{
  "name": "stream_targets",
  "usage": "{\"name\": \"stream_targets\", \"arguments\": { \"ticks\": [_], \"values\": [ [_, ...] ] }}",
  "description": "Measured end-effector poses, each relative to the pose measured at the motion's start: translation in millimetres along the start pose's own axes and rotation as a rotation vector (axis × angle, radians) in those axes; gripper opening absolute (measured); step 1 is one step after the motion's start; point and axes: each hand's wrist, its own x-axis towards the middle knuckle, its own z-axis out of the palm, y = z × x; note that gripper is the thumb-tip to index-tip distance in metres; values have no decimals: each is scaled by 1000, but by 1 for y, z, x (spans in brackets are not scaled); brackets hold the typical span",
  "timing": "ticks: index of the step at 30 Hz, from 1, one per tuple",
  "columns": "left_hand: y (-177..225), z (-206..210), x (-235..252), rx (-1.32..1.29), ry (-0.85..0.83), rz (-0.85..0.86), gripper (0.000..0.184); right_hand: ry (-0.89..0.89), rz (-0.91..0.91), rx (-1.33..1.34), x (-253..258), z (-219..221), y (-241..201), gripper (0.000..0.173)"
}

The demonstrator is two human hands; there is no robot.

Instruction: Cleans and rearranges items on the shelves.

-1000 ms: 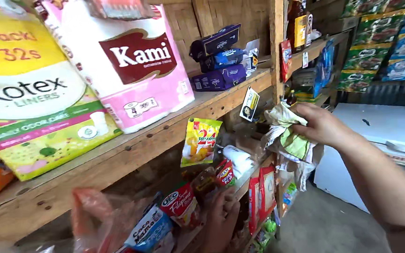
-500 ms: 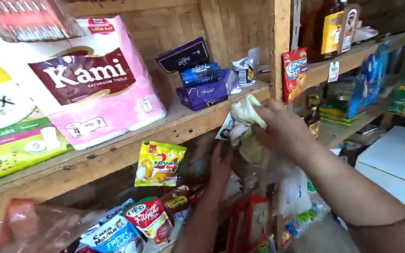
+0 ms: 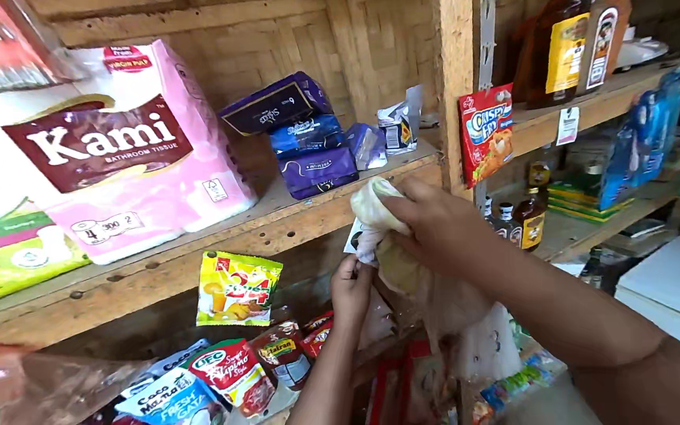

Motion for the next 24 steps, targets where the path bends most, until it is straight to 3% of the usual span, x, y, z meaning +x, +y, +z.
{"name": "stream_targets", "arguments": {
  "ticks": [4,8,10,12,14,16,19,22,24],
  "values": [
    [6,-4,-1,17,2,-50,14,-331,39,44,-2,25,-15,42],
    [3,-12,-2,60,-121,-126,28,-761,21,47,-19,13,-9,42],
    [-1,-14,-4,30,-148,-110,31,-695,-18,89,-27,0,1,40],
    [2,-14,-7,-23,-150,-118,32,-410,-47,122,-31,-9,6,35],
    [11,-13,-10,-67,-123,-144,30,-175,16,139,-24,-8,2,38],
    [22,-12,-15,-94,-74,-167,27,-87,110,142,-15,7,-8,42],
    [30,-18,-20,-67,-56,-216,33,-292,191,199,-19,31,-26,44],
    [21,-34,-26,-88,-198,-254,48,-551,238,302,-49,37,-36,43],
    [18,-47,-36,-104,-332,-273,58,-527,265,380,-73,37,-39,46]
  ]
}}
